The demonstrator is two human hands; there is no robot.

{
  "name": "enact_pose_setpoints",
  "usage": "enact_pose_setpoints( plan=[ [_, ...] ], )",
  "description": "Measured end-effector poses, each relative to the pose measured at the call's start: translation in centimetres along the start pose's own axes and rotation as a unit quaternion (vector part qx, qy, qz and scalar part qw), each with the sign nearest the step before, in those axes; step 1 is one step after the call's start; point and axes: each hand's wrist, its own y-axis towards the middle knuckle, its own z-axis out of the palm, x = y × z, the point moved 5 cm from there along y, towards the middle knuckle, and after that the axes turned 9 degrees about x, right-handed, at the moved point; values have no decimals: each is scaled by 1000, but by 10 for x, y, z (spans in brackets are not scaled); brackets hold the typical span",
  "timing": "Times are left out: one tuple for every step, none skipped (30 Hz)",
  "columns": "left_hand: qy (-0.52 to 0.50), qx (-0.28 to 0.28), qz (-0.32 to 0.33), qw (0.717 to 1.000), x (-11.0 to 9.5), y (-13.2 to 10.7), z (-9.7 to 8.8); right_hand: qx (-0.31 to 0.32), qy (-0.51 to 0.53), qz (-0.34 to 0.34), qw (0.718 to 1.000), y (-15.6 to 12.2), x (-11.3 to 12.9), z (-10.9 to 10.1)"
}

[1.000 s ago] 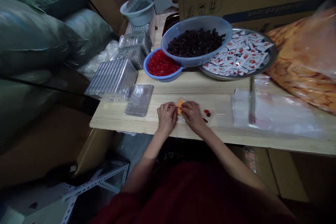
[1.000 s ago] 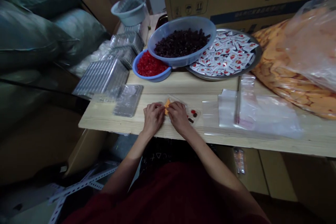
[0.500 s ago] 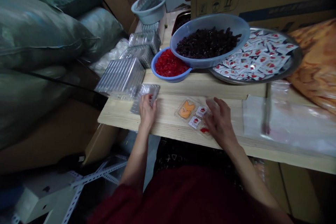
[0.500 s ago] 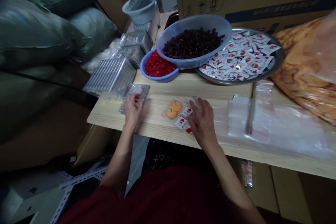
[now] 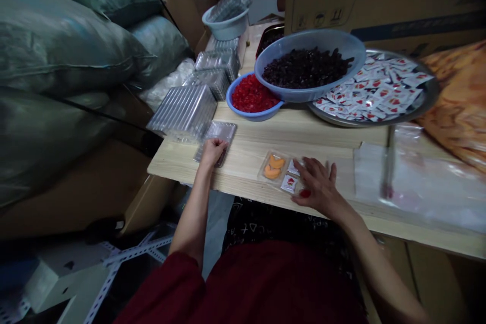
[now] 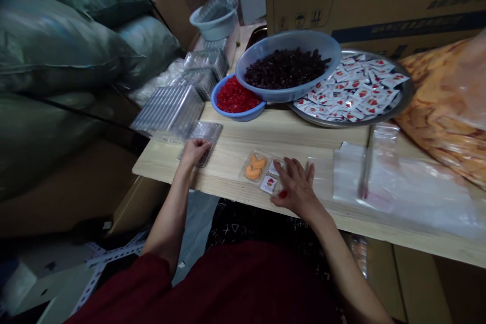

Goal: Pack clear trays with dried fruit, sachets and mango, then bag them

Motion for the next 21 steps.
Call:
enact_pose_setpoints(
  plan=[
    [11, -3, -1, 1000, -1, 0, -1, 4, 1, -2, 1000, -2, -1, 1],
    [25, -7, 0, 1000, -2, 0, -1, 7, 1, -3, 1000, -4, -2, 1],
    [42, -12, 1, 999, -4, -1, -1, 8, 2, -4, 1000, -5, -3, 2],
    [60, -16, 3, 998, -5, -1, -1, 8, 3, -4, 1000, -6, -3, 2],
    [80, -19, 5, 997, -7, -2, 0, 8, 3, -3, 1000, -7, -3, 3],
    [100, -22, 6, 995, -9, -3, 0, 6, 4, -2, 1000, -7, -3, 3],
    [119, -23, 7, 993, -11, -4, 2, 5, 5, -1, 1000, -7, -2, 3],
    [137, -25, 6, 990, -14, -5, 3, 3, 8, 0, 1000, -8, -2, 3],
    [154, -26, 4, 988, -17, -6, 4, 2, 10, 0, 1000, -8, -2, 3],
    [168, -28, 1, 985, -19, -7, 5, 2, 12, 0, 1000, -9, -3, 3],
    [181, -29, -1, 983, -22, -8, 7, 1, 13, 0, 1000, -10, -3, 2],
    [191, -31, -3, 981, -24, -9, 7, 2, 15, 0, 1000, -11, -3, 3],
    [199, -32, -4, 979, -26, -9, 8, 4, 15, 0, 1000, -12, -4, 3],
    [205, -31, -5, 978, -27, -10, 8, 4, 16, 1, 1000, -13, -5, 3],
    [209, -28, -5, 978, -28, -10, 7, 4, 15, 2, 1000, -13, -6, 4],
    [211, -23, -4, 977, -29, -10, 6, 3, 15, 3, 1000, -14, -7, 4],
    [211, -17, -2, 977, -29, -10, 5, 1, 13, 3, 1000, -14, -8, 4],
    [210, -9, 0, 978, -28, -10, 3, 0, 12, 3, 1000, -15, -9, 4],
    [208, -1, 2, 978, -27, -10, 1, -2, 11, 3, 1000, -15, -9, 4],
    [206, 8, 3, 979, -26, -9, 0, -4, 10, 4, 1000, -15, -10, 3],
    [203, 16, 4, 979, -25, -8, -2, -5, 12, 4, 1000, -15, -10, 3]
  ],
)
